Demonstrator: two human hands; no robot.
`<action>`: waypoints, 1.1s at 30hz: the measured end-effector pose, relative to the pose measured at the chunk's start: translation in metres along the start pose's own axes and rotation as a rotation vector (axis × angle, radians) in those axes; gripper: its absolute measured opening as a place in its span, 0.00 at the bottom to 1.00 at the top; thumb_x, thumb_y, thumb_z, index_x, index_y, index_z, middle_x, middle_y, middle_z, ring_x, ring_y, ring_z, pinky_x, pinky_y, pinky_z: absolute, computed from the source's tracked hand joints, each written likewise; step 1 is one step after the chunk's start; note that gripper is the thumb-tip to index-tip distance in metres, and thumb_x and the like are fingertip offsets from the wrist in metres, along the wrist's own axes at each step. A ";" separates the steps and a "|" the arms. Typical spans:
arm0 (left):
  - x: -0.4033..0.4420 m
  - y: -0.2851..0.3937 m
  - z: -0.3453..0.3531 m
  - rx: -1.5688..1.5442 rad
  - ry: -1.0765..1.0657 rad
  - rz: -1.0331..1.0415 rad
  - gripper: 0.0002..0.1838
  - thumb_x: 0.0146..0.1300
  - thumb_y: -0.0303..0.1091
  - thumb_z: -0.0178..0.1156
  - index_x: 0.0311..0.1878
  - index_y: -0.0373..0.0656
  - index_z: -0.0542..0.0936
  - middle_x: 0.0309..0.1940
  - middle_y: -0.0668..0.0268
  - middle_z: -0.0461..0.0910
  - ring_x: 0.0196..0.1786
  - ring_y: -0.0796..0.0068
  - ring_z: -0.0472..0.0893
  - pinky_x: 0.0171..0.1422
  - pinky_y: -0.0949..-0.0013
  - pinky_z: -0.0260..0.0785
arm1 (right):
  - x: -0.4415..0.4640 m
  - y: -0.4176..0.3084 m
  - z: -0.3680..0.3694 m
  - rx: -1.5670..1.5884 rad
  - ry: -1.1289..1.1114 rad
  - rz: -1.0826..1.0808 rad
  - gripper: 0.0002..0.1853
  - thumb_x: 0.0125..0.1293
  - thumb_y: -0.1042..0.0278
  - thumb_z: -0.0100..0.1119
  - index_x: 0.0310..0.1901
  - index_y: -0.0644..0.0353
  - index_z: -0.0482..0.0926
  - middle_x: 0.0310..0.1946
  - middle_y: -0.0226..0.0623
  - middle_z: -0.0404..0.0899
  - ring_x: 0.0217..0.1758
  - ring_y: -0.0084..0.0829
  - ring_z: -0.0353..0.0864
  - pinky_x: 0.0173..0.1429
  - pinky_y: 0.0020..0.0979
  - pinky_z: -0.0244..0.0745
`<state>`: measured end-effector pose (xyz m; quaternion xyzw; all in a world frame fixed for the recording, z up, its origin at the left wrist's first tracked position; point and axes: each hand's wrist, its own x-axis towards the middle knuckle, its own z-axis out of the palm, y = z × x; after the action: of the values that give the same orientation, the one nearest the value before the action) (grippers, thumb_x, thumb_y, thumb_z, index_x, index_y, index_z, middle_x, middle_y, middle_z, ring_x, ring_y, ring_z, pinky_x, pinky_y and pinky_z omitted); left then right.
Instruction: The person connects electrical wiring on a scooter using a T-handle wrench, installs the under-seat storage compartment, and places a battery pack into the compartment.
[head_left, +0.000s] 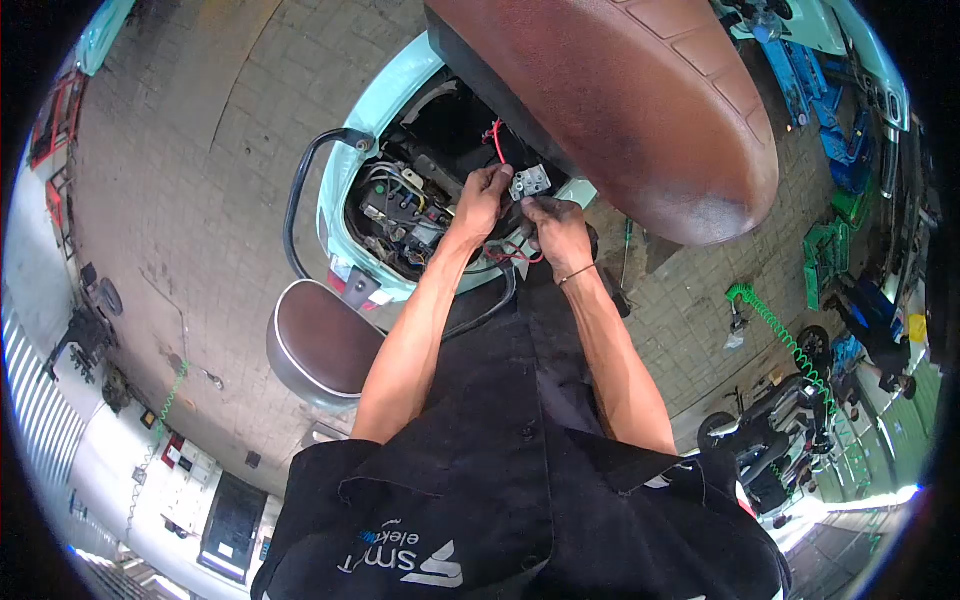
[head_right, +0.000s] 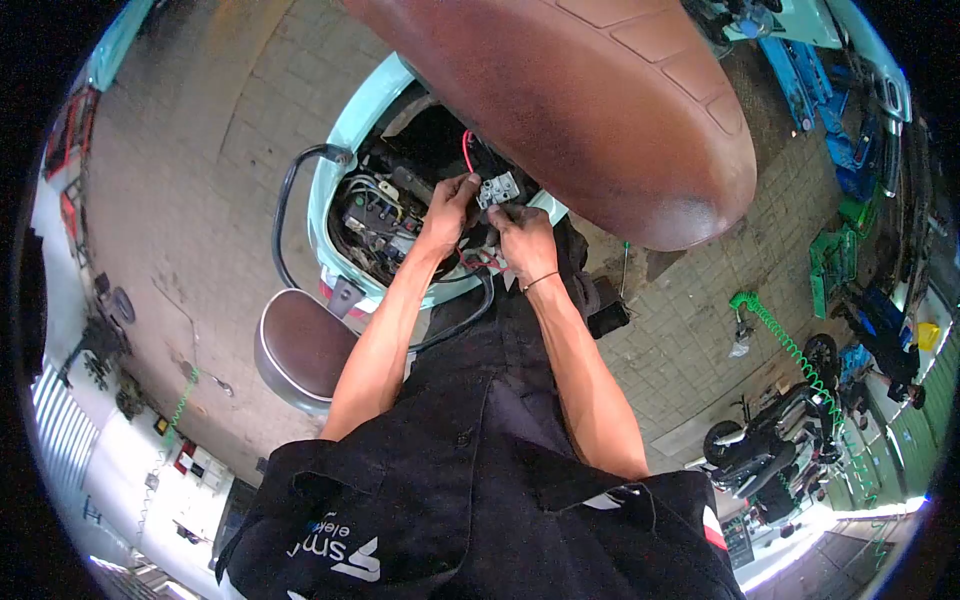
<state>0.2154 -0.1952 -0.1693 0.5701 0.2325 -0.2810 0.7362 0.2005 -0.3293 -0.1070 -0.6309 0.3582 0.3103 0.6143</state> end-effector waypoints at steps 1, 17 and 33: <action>0.000 -0.001 0.000 -0.001 0.001 -0.001 0.18 0.77 0.41 0.52 0.29 0.43 0.76 0.17 0.78 0.65 0.19 0.87 0.61 0.23 0.73 0.50 | 0.002 0.001 -0.001 -0.008 0.024 0.001 0.12 0.69 0.63 0.62 0.33 0.64 0.82 0.21 0.26 0.76 0.21 0.18 0.70 0.24 0.25 0.63; -0.010 0.000 0.004 -0.093 0.043 0.060 0.09 0.67 0.33 0.61 0.34 0.37 0.80 0.23 0.75 0.74 0.23 0.88 0.67 0.27 0.77 0.54 | 0.012 0.009 -0.003 0.059 0.022 0.105 0.10 0.66 0.67 0.62 0.29 0.63 0.81 0.16 0.25 0.69 0.16 0.18 0.63 0.18 0.24 0.55; -0.017 -0.008 -0.005 -0.276 -0.060 -0.123 0.06 0.61 0.28 0.61 0.29 0.40 0.76 0.17 0.77 0.67 0.19 0.86 0.62 0.24 0.75 0.50 | 0.019 0.048 -0.020 0.400 -0.099 0.126 0.09 0.69 0.73 0.59 0.46 0.67 0.84 0.41 0.33 0.85 0.40 0.21 0.81 0.43 0.26 0.78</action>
<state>0.1974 -0.1892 -0.1654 0.4395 0.2811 -0.3079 0.7956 0.1703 -0.3505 -0.1482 -0.4567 0.4207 0.3013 0.7237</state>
